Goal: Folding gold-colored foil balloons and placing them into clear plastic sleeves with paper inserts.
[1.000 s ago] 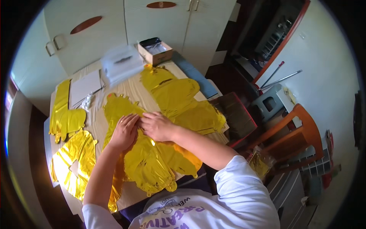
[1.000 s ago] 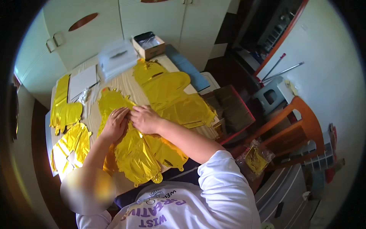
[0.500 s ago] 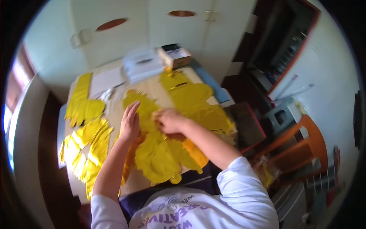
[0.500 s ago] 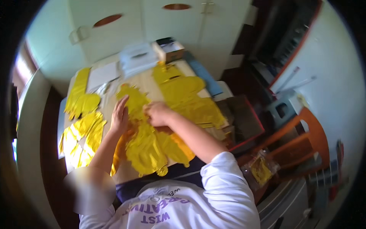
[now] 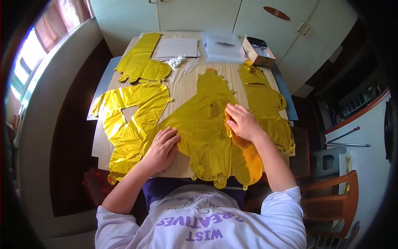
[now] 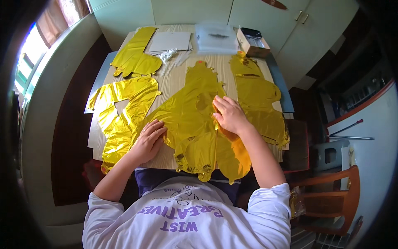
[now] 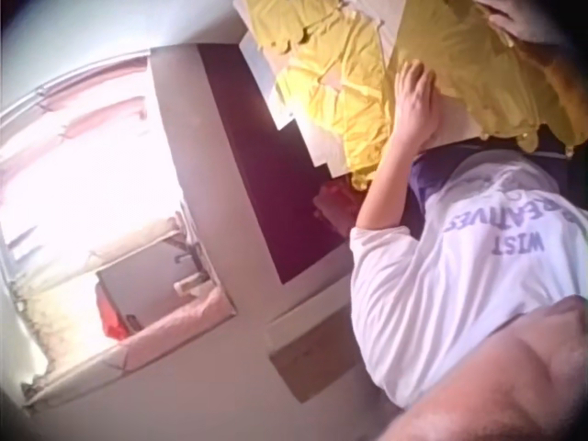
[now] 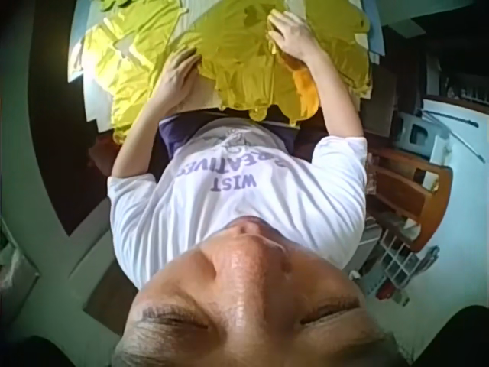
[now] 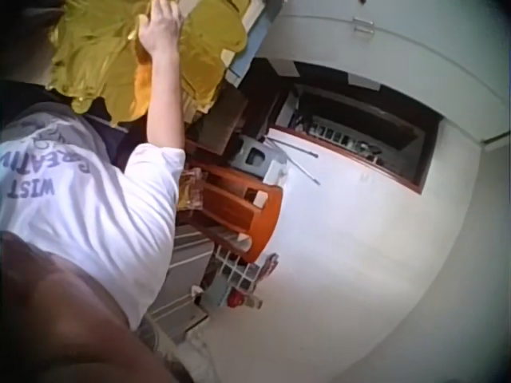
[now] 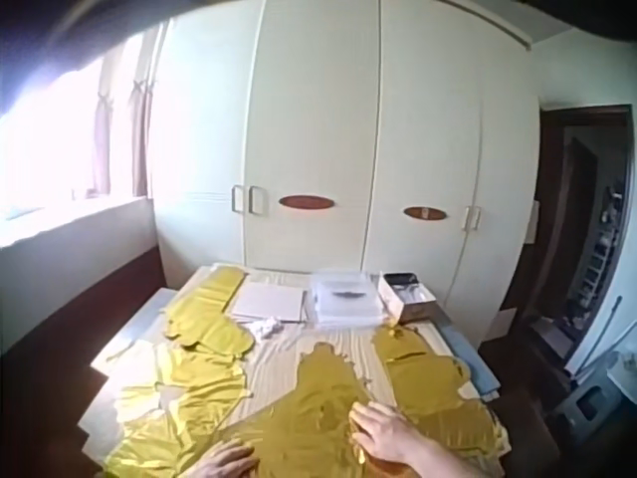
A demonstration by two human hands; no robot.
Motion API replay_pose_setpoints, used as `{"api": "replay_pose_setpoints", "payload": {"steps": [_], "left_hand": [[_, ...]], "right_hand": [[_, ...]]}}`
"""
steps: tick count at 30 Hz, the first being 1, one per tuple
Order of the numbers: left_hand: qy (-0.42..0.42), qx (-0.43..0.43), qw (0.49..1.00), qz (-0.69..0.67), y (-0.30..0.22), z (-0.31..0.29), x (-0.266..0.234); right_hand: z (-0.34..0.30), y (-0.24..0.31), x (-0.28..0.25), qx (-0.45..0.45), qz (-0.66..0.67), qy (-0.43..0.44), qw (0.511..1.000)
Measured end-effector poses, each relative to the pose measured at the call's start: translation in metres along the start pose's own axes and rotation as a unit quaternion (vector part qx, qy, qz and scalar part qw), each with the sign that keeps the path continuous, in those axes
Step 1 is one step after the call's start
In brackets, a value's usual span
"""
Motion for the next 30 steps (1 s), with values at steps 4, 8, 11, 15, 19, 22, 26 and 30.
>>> {"api": "replay_pose_setpoints", "payload": {"steps": [4,8,11,15,19,22,26,30], "left_hand": [[-0.008,-0.036,0.999,0.000,-0.010,-0.008,0.004],[-0.020,-0.066,0.998,0.002,-0.019,-0.018,0.005],[0.004,-0.067,0.997,0.046,-0.038,-0.022,0.000],[0.050,-0.076,0.996,0.015,-0.046,-0.011,-0.012],[0.023,0.035,0.999,0.019,-0.018,0.020,-0.014],[0.008,0.062,0.998,0.014,-0.002,0.022,-0.002],[-0.005,0.063,0.998,0.022,0.000,0.028,0.003],[-0.005,0.067,0.998,0.017,0.006,0.033,0.002]], "right_hand": [[0.003,-0.005,0.002,0.006,0.003,-0.008,1.000],[0.005,0.001,0.000,-0.008,0.005,-0.014,1.000],[0.006,0.003,0.000,-0.023,0.008,-0.018,1.000],[0.007,0.008,-0.002,-0.034,0.007,-0.016,0.999],[0.006,0.019,-0.002,-0.038,0.023,-0.008,0.999],[0.004,0.024,-0.004,-0.036,0.029,0.001,0.999],[0.003,0.025,-0.003,-0.030,0.022,0.010,0.999],[0.011,0.014,0.003,-0.022,0.008,0.008,1.000]]}}
Point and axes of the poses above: each hand's wrist, its own z-axis towards the middle knuckle, its own x-axis out of the palm, y = z × x, the point moved 9 cm from there along z, towards the middle knuckle, and after that the axes turned 10 degrees about -z, right-handed, at the moved point
